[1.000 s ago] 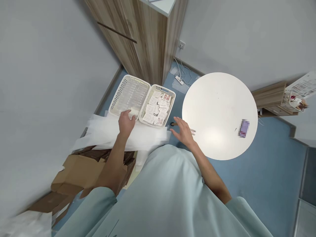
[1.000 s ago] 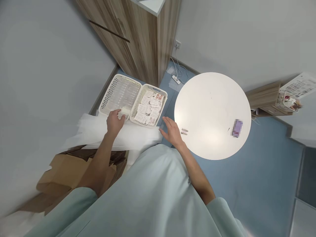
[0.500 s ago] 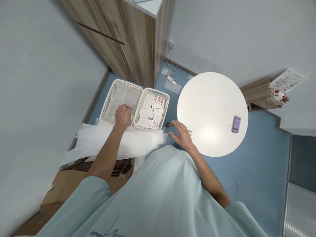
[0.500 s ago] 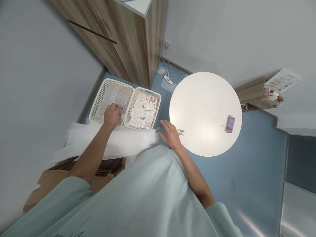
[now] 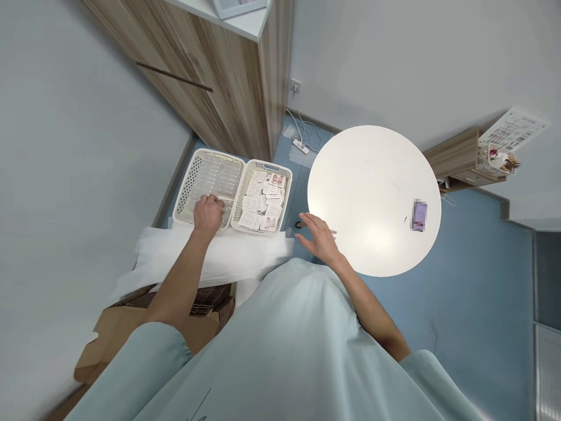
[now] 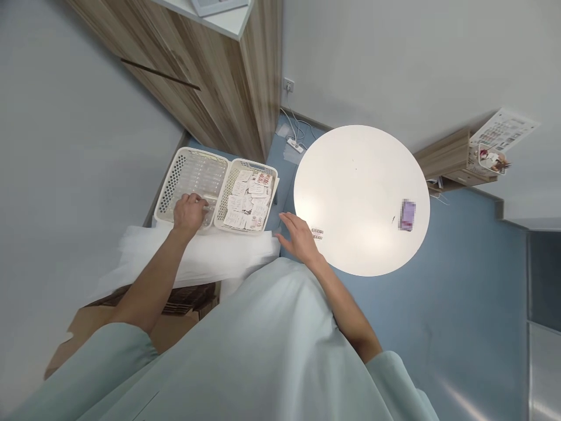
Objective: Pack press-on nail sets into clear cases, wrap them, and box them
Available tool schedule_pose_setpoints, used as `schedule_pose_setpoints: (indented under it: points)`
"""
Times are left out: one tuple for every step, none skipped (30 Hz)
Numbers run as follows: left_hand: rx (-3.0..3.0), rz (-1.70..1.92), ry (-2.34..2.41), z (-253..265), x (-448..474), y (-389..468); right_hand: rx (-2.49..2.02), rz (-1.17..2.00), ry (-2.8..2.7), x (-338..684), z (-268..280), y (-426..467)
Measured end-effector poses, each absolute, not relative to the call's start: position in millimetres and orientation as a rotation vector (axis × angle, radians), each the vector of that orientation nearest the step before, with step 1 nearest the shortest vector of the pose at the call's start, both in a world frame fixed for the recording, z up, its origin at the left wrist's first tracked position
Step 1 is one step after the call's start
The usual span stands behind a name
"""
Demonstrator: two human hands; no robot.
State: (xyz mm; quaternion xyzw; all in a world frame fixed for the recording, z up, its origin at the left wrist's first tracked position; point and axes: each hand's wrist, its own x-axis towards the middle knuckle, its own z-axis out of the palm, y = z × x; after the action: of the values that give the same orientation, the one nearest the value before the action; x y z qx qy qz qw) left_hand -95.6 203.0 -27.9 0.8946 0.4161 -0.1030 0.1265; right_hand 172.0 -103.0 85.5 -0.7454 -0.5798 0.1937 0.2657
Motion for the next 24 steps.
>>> schedule_pose_setpoints:
  points:
    - [2.607,-0.339,1.202,-26.2,-95.7,203.2,-2.01,0.526,-1.566,173.4,85.0,-105.4]
    - [2.607,-0.379,1.195,-24.3,-95.6,203.2,-2.005,0.528,-1.566,174.9,84.4,-108.1]
    - [2.606,-0.416,1.193,-22.2,-95.2,203.1,-1.998,0.529,-1.567,176.5,83.8,-110.9]
    - [2.603,-0.447,1.195,-19.9,-94.5,202.8,-1.99,0.529,-1.568,178.2,83.2,-113.8]
    - [2.596,-0.473,1.204,-17.5,-93.5,202.3,-1.983,0.529,-1.568,179.9,82.6,-116.7]
    - [2.585,-0.492,1.22,-15.0,-92.3,201.5,-1.978,0.529,-1.567,181.8,81.9,-119.7]
    - [2.574,-0.503,1.243,-12.4,-90.8,200.4,-1.975,0.53,-1.562,183.9,81.4,-122.6]
    - [2.567,-0.507,1.265,-9.7,-89.1,199.0,-1.973,0.529,-1.556,186.0,80.9,-125.5]
    - [2.568,-0.501,1.28,-6.8,-87.4,197.3,-1.971,0.526,-1.55,188.3,80.6,-128.4]
    - [2.576,-0.489,1.287,-3.4,-85.7,195.3,-1.969,0.522,-1.543,190.8,80.4,-131.4]
    - [2.593,-0.468,1.287,0.7,-83.9,193.2,-1.966,0.515,-1.537,193.4,80.6,-134.4]
    - [2.611,-0.435,1.284,5.5,-82.0,190.9,-1.962,0.508,-1.531,196.2,81.0,-137.5]
    - [2.626,-0.388,1.285,11.4,-79.8,188.7,-1.96,0.502,-1.524,199.3,81.8,-140.7]
    - [2.633,-0.324,1.293,18.4,-77.1,186.3,-1.96,0.5,-1.516,202.6,82.9,-144.0]
    - [2.633,-0.246,1.31,26.6,-73.6,183.7,-1.96,0.499,-1.508,206.2,84.3,-147.5]
    - [2.627,-0.158,1.326,35.9,-69.0,180.5,-1.96,0.497,-1.497,210.2,85.8,-151.1]
    - [2.614,-0.067,1.34,46.1,-62.9,176.3,-1.959,0.493,-1.488,214.7,87.5,-154.9]
    - [2.597,0.017,1.343,56.9,-55.1,170.8,-1.955,0.486,-1.478,219.6,89.3,-158.9]
    - [2.575,0.092,1.343,67.9,-45.3,163.4,-1.95,0.476,-1.468,225.0,91.1,-163.2]
    - [2.548,0.162,1.325,78.9,-33.6,153.8,-1.941,0.465,-1.457,230.8,93.0,-167.8]
    - [2.511,0.235,1.285,89.5,-19.8,141.9,-1.929,0.454,-1.447,237.0,95.0,-172.7]
    - [2.459,0.301,1.228,99.3,-4.4,127.7,-1.915,0.442,-1.434,243.4,97.2,-178.1]
    - [2.388,0.346,1.155,108.4,12.5,111.5,-1.899,0.43,-1.417,249.9,99.6,-183.8]
    - [2.299,0.374,1.067,116.6,30.3,93.5,-1.883,0.419,-1.393,256.5,102.2,-190.0]
